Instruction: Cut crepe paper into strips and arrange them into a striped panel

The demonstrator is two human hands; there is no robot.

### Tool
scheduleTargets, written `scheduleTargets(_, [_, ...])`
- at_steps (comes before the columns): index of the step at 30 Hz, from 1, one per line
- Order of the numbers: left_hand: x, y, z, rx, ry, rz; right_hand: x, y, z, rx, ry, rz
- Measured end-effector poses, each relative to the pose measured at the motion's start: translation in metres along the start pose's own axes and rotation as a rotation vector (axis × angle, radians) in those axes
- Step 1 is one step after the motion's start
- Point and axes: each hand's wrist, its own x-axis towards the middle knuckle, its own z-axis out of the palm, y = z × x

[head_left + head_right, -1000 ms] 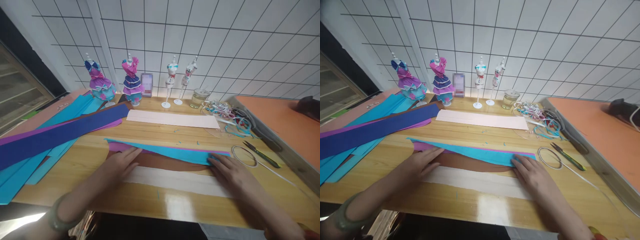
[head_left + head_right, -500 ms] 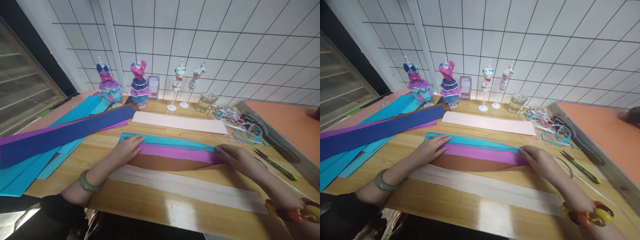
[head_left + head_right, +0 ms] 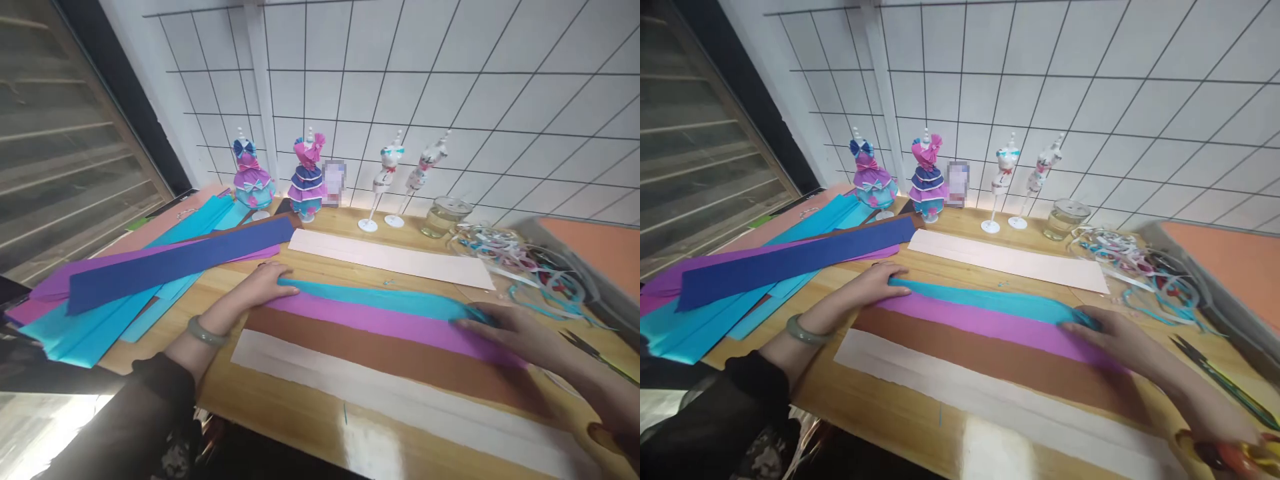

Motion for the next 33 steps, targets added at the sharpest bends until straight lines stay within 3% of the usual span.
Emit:
scheduleTargets(4, [0.001,-0.003,-0.002,-0.059,-0.051,0.04,-0.013,0.009,-0.007,0.023,-0.174,0.084])
scheduleTargets(14, [-0.018,0.011,-0.028,-0.318,-0.189,0.01,-0.042,0.01,-0.015,0.108,-0.125,0.122])
scheduleTargets(23, [-0.03,0.027,-0.042,-0.464,-0.099,-0.037,-0.049,0.009,-0.024,0.176,-0.117,0.106])
scheduleTargets(33, [-0.035,0.029,-0.049,-0.408,-0.023,-0.056,-0.049,0.004,-0.023,0.231,-0.098,0.119])
